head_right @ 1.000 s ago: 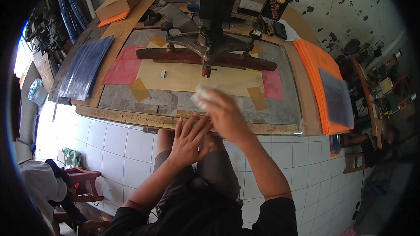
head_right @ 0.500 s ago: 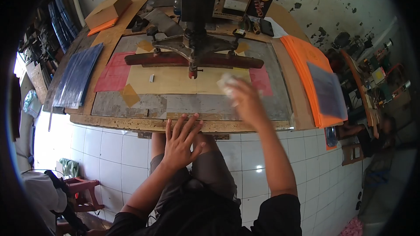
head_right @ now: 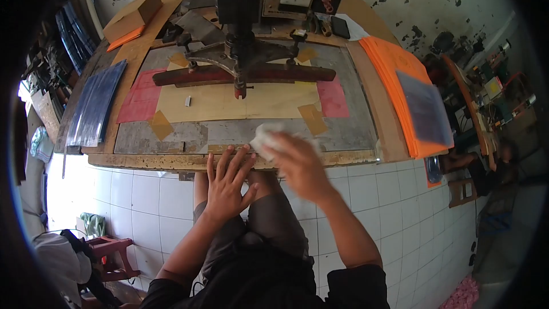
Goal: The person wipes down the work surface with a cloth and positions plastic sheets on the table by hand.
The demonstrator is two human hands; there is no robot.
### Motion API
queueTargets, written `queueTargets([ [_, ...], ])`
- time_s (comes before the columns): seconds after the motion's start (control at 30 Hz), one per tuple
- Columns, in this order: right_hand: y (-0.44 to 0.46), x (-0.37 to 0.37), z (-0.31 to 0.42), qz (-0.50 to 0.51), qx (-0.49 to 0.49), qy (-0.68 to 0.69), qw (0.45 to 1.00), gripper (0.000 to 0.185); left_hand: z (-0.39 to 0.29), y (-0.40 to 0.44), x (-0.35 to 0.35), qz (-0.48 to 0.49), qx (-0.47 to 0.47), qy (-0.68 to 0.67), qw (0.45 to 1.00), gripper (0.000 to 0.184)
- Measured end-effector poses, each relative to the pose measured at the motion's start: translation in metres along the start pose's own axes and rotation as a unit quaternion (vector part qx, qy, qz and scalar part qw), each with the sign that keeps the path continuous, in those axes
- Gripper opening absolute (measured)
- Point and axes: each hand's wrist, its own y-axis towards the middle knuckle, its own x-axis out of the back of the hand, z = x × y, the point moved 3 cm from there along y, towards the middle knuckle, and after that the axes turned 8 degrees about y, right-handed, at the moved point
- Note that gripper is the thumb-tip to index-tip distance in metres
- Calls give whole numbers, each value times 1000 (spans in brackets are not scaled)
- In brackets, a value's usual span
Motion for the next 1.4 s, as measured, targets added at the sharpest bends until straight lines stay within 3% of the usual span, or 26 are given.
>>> queueTargets([
  [0.17, -34, 69, -126, -156, -243, -53, 956, 39, 0, 3, 8, 16, -8, 8, 1000, 67],
  [0.27, -27, 42, -78, -108, -195, -88, 971, 38, 2, 8, 14, 22, -18, 4, 1000, 70],
  [0.33, -21, 5, -21, -47, -52, -89, 994, 41, 3, 11, 16, 20, -14, -23, 999, 73],
  [0.4, -14, -18, 25, 7, 30, 53, 998, 43, 4, 12, 19, 11, 0, -67, 998, 78],
  [0.5, -5, -11, 21, 30, 63, 52, 996, 42, 10, 14, 23, 5, -2, -96, 995, 81],
  [0.67, 4, -9, -3, -77, -65, -58, 993, 33, 10, 17, 29, -5, -6, -131, 991, 82],
  [0.77, -2, -32, 35, -13, 48, 28, 998, 34, 10, 17, 25, -8, 6, -138, 990, 83],
  [0.87, -7, -10, -3, -31, 26, 25, 999, 36, 10, 17, 27, -3, -1, -106, 994, 83],
  [1.0, -31, 42, -83, -119, -146, -101, 977, 36, 6, 20, 33, 21, -2, -59, 998, 75],
  [1.1, -44, 65, -113, -175, -212, -144, 951, 34, 3, 25, 37, 36, -42, 7, 998, 64],
  [1.13, -45, 65, -108, -174, -203, -172, 948, 32, 2, 27, 36, 41, -46, 10, 998, 61],
  [1.23, -51, 36, -61, -118, -151, -89, 978, 32, 1, 32, 34, 40, -63, 13, 997, 54],
  [1.3, -51, 19, -28, -96, -64, -76, 990, 34, 2, 37, 41, 21, -86, 7, 996, 53],
  [1.4, -41, 16, -30, -108, -80, -80, 988, 34, 11, 45, 36, 57, -111, -6, 992, 55],
])
